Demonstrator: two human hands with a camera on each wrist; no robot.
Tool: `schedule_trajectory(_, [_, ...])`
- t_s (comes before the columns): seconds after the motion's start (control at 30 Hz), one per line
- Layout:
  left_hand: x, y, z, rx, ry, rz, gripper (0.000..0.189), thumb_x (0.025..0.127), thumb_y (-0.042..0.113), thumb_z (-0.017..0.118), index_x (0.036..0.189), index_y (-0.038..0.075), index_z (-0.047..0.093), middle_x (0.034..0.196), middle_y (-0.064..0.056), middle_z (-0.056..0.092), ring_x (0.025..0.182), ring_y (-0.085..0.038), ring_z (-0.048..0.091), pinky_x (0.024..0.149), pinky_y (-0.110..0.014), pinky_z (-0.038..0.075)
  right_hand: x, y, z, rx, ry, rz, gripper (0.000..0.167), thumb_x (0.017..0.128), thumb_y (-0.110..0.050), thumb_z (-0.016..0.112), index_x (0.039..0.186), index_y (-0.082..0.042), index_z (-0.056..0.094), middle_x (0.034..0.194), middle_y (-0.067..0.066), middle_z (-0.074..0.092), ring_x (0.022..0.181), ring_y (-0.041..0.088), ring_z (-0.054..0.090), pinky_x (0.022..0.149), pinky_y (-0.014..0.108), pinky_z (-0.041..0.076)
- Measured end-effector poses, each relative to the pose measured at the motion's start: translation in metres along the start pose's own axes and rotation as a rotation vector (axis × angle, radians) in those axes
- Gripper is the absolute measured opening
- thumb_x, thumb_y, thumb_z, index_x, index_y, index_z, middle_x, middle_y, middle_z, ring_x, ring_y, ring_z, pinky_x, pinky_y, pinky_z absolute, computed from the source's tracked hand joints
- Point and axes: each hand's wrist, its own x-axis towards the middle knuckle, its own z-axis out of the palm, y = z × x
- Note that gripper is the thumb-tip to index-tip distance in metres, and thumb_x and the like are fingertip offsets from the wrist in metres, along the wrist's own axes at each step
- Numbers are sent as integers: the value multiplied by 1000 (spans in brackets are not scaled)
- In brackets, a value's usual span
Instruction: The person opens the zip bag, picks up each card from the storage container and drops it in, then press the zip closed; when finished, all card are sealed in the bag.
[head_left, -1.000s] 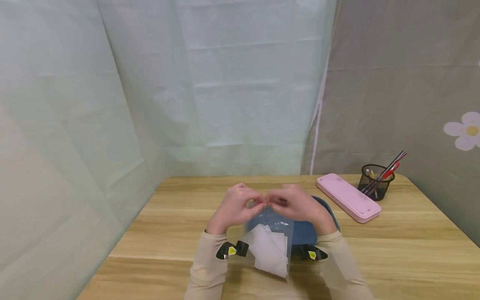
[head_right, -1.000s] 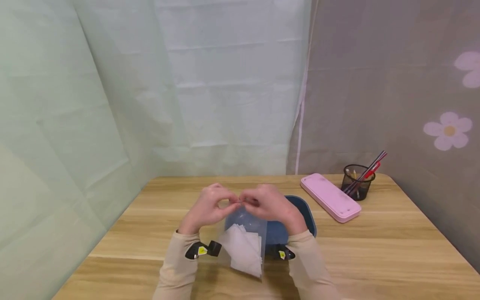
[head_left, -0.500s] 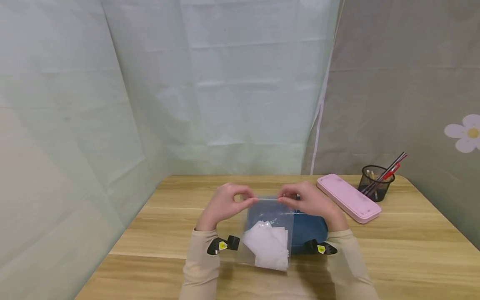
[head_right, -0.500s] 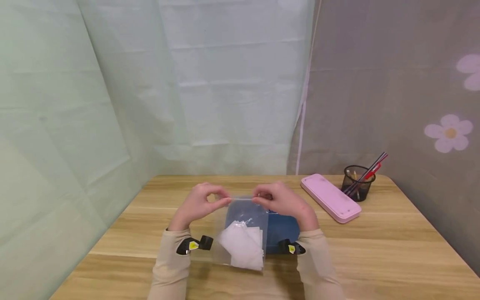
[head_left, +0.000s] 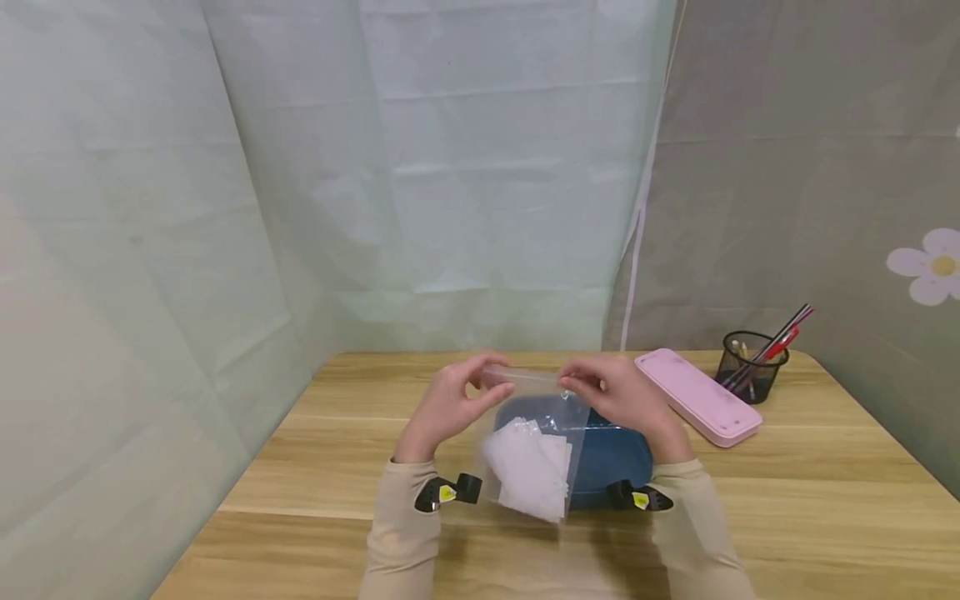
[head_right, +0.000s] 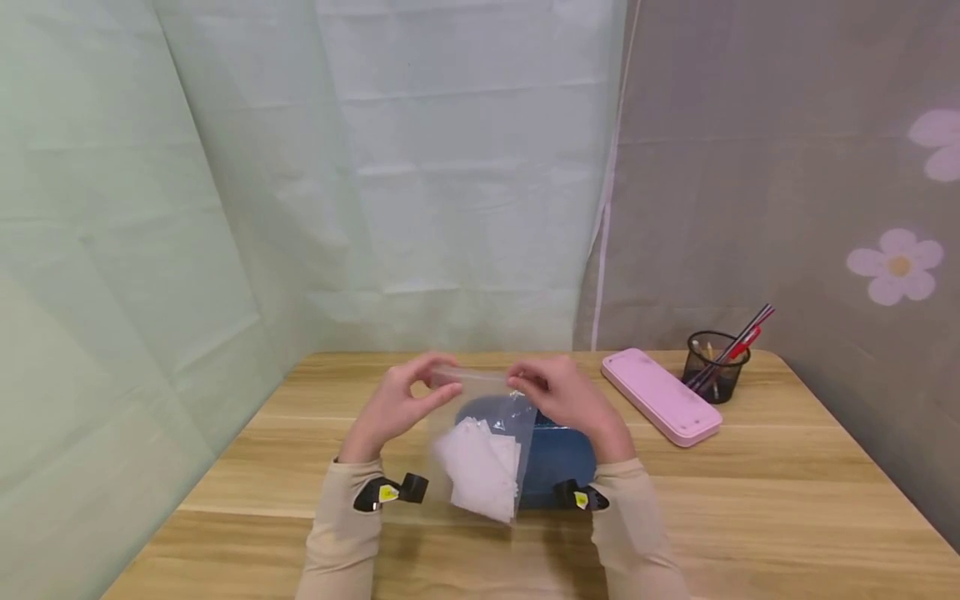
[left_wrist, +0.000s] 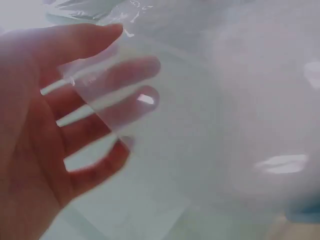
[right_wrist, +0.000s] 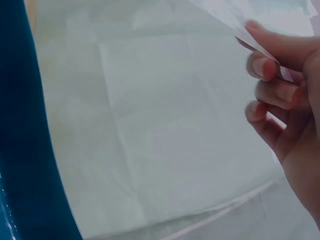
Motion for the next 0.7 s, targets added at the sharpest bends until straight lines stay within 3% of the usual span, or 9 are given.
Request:
schedule_trajectory(0.1, [0,-1,-2,-125,-66,-124,54,89,19,70,137,14,45,96,-8,73,76,-12,65,68,-25,51,-2,0,-6,-34,126,59,16,80,5,71,91,-7,70,66,-2,62,57,-1,45,53,13,39])
schedule_trajectory(0.17, [0,-2,-4,-162,-115,-201,63,89,20,70,143,17,38,101,-9,73,79,-13,66,72,-27,52,-4,1,-8,-33,205,89,20,78,9,71,92,-5,69,62,-2,58,55,0,44,51,13,37])
schedule_trajectory(0.3, [-2,-6,-6,-158,-186,-293,61,90,26,70,143,21,41,106,-7,72,86,-15,66,78,-31,52,-6,3,-11,-24,305,128,22,77,12,71,92,-4,69,58,-2,55,54,2,43,49,14,35])
schedule_trajectory(0.5, [-2,-12,-3,-206,-183,-342,46,92,29,67,133,14,54,105,-9,72,95,-18,68,83,-32,54,-3,2,-11,0,374,189,15,79,9,71,91,0,69,59,3,59,53,1,44,49,15,34])
schedule_trajectory(0.7, [-4,-21,-2,-218,-156,-289,22,92,21,66,107,4,66,87,-14,70,77,-23,67,67,-34,56,-3,0,-12,21,373,280,14,84,4,69,94,-5,70,60,3,59,54,2,45,49,15,36])
